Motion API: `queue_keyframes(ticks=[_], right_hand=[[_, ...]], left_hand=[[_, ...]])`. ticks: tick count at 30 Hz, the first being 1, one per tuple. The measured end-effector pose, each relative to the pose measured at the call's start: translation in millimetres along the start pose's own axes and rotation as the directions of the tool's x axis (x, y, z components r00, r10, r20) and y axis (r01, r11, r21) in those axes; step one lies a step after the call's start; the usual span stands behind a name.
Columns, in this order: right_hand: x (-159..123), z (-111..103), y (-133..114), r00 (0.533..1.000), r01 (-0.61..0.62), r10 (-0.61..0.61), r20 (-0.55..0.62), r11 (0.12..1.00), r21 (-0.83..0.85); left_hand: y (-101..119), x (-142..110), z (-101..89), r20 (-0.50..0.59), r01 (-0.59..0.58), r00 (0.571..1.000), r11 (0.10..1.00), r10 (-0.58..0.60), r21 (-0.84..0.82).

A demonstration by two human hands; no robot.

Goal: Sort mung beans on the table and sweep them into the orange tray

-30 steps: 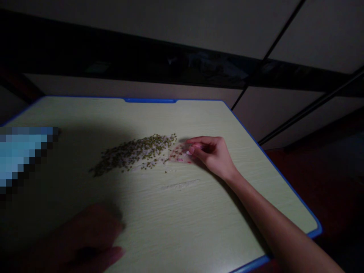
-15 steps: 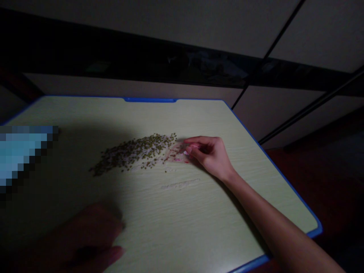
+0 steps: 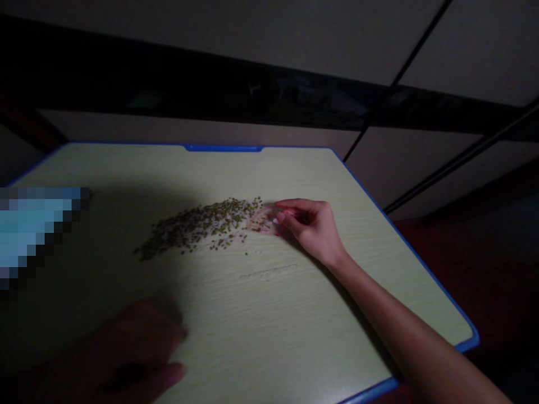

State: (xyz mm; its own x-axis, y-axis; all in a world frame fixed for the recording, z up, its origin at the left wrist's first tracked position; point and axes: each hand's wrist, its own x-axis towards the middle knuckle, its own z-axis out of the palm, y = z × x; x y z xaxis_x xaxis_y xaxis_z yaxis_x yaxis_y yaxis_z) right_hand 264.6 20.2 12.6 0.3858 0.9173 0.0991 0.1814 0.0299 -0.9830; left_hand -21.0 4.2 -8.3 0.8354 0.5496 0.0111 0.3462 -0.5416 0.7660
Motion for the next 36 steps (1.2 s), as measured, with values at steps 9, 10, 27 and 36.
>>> queue_keyframes(ticks=[9, 10, 27, 36], right_hand=[[0.5, 2.1, 1.7, 0.999, 0.033, -0.032, 0.038, 0.999, -0.028], [0.7, 2.1, 1.9, 0.998, 0.035, -0.033, 0.047, 0.999, -0.027], [1.1, -16.6, 2.0, 0.98, 0.06, -0.034, 0.198, 0.99, -0.124], [1.8, -23.5, 2.7, 0.967, 0.057, -0.03, 0.254, 0.993, -0.101]], left_hand=[[4.8, 6.7, -5.7, 0.059, -0.087, 0.995, 0.991, 0.081, 0.104], [4.8, 6.8, -5.8, 0.071, -0.094, 0.994, 0.99, 0.087, 0.106], [1.5, 2.6, -3.4, 0.062, -0.072, 0.996, 0.994, 0.067, 0.081], [3.8, 6.5, -4.5, 0.066, -0.078, 0.995, 0.996, 0.075, 0.05]])
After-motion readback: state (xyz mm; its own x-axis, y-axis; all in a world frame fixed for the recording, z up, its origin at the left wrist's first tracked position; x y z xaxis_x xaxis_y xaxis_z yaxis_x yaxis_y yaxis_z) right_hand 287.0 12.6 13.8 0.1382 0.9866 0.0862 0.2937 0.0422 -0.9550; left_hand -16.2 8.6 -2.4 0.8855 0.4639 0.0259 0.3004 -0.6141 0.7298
